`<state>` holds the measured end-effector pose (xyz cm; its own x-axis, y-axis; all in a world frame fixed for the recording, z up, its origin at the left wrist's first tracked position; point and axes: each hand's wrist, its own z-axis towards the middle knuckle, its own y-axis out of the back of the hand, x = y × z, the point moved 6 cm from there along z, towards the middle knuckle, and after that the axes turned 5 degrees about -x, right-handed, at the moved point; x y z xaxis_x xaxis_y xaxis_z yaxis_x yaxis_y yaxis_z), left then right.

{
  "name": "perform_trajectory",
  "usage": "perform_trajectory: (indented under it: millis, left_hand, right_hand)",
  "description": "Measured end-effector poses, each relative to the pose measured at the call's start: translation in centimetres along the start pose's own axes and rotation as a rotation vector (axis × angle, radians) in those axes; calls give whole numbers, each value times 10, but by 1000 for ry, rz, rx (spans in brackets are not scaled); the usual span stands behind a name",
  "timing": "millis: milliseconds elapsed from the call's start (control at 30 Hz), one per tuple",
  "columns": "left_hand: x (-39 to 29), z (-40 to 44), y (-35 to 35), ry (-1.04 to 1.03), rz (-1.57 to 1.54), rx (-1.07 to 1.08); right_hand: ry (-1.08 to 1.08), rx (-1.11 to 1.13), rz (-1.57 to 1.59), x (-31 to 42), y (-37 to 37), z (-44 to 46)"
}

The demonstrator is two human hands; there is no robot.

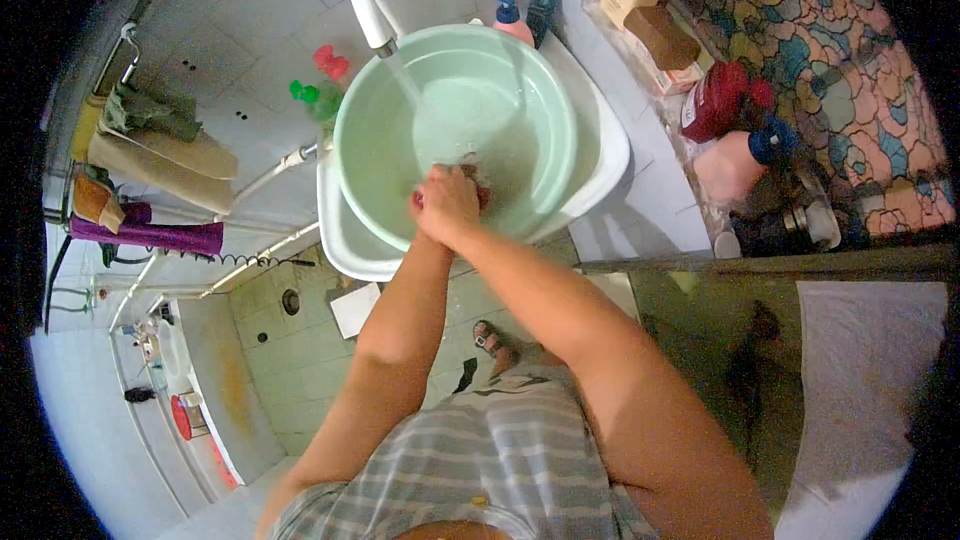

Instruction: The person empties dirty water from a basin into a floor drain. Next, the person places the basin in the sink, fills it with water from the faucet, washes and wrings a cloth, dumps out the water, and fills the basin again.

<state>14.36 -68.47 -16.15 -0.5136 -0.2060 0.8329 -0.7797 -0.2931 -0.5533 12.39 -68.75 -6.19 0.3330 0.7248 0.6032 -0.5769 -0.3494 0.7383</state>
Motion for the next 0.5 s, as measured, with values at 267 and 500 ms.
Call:
perform_trajectory:
  millis: [267, 500]
  left_hand:
    - [-14, 11, -1, -365, 1397, -678]
    - [-60, -2, -68, -600, 2060, -979]
  right_hand:
    - [-349, 3, -8, -95, -13, 51]
    - [-295, 176, -387, -132, -19, 27]
